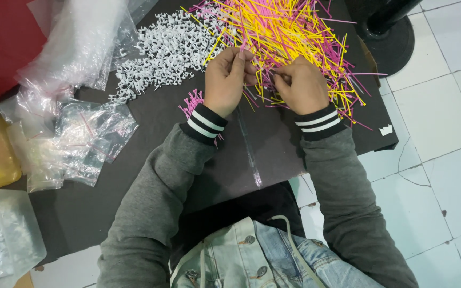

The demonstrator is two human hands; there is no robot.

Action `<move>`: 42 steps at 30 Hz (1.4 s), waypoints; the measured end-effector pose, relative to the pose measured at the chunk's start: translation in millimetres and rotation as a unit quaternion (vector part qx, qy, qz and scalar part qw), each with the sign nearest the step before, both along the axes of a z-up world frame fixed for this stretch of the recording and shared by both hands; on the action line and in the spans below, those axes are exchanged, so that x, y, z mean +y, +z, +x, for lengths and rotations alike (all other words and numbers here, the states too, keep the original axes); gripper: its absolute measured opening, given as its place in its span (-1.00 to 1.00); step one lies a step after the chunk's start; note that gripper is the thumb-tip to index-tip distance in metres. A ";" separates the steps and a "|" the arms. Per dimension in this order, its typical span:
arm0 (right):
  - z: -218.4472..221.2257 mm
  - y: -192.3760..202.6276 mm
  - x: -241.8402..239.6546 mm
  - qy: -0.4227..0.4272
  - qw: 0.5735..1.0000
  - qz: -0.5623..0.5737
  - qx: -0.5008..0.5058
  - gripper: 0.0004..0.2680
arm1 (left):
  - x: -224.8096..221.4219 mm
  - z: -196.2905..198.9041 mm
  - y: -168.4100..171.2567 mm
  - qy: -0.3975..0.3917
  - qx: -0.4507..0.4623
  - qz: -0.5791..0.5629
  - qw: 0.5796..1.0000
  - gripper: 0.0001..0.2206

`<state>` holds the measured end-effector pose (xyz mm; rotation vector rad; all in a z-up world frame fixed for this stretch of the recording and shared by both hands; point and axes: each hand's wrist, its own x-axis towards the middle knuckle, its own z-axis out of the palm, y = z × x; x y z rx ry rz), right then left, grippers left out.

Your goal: Sorting pink cable ties from a mixed pile and organizing them into a bundle.

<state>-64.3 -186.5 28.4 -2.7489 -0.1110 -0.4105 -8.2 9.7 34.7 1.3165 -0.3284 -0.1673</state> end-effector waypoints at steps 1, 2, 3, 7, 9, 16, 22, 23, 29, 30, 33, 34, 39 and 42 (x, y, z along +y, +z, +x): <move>-0.3 -0.6 1.7 -0.001 1.000 0.000 0.000 -0.87 | 0.4 -0.7 0.8 -0.001 0.000 0.000 1.000 -0.77; -0.8 -1.0 3.5 -0.008 1.000 0.000 -0.007 -0.87 | 0.9 -1.5 1.8 0.000 -0.008 0.003 1.000 -0.76; -0.8 -1.0 5.3 -0.015 1.000 0.000 -0.015 -0.87 | 1.3 -1.7 3.4 0.001 -0.016 0.006 1.000 -0.76; 4.2 -7.2 10.2 -0.019 1.000 -0.015 -0.008 -0.90 | -1.8 0.6 -3.8 0.004 -0.012 -0.012 1.000 -0.76; 6.4 -10.3 12.2 -0.055 0.998 -0.030 0.014 -0.83 | -2.5 1.4 -4.9 0.004 -0.009 -0.015 1.000 -0.76; 7.2 -14.6 15.7 -0.063 0.996 -0.062 0.010 -0.84 | -3.3 0.7 -3.9 0.012 0.004 -0.018 1.000 -0.78; 13.3 -28.5 14.4 -0.075 0.989 -0.127 -0.018 -0.84 | -6.2 2.8 -8.4 0.014 0.008 -0.027 1.000 -0.78; 14.8 -29.1 16.0 -0.081 0.984 -0.156 -0.017 -0.85 | -6.6 3.8 -9.1 0.015 0.006 -0.030 0.999 -0.79; 16.6 -34.7 19.1 -0.104 0.975 -0.193 -0.023 -0.88 | -4.3 3.9 -10.2 0.023 -0.017 -0.024 0.999 -0.77; 16.1 -34.8 17.1 -0.099 0.981 -0.165 -0.028 -0.87 | -3.2 3.8 -10.8 0.028 -0.037 -0.020 0.999 -0.76; 22.9 -43.6 0.8 -0.091 0.985 -0.146 -0.032 -0.86 | -5.0 5.5 -12.4 0.031 -0.038 -0.023 0.999 -0.76; 21.0 -36.6 -2.7 -0.089 0.984 -0.147 -0.035 -0.86 | -5.0 6.0 -11.5 0.032 -0.041 -0.025 0.998 -0.76; 8.6 -9.9 -8.0 -0.088 0.996 -0.026 0.005 -0.86 | -5.1 4.8 -11.0 0.037 -0.031 -0.014 0.999 -0.77; 5.5 0.7 -8.7 -0.076 0.997 0.018 -0.009 -0.86 | -5.8 6.2 -13.6 0.034 -0.026 -0.012 0.999 -0.78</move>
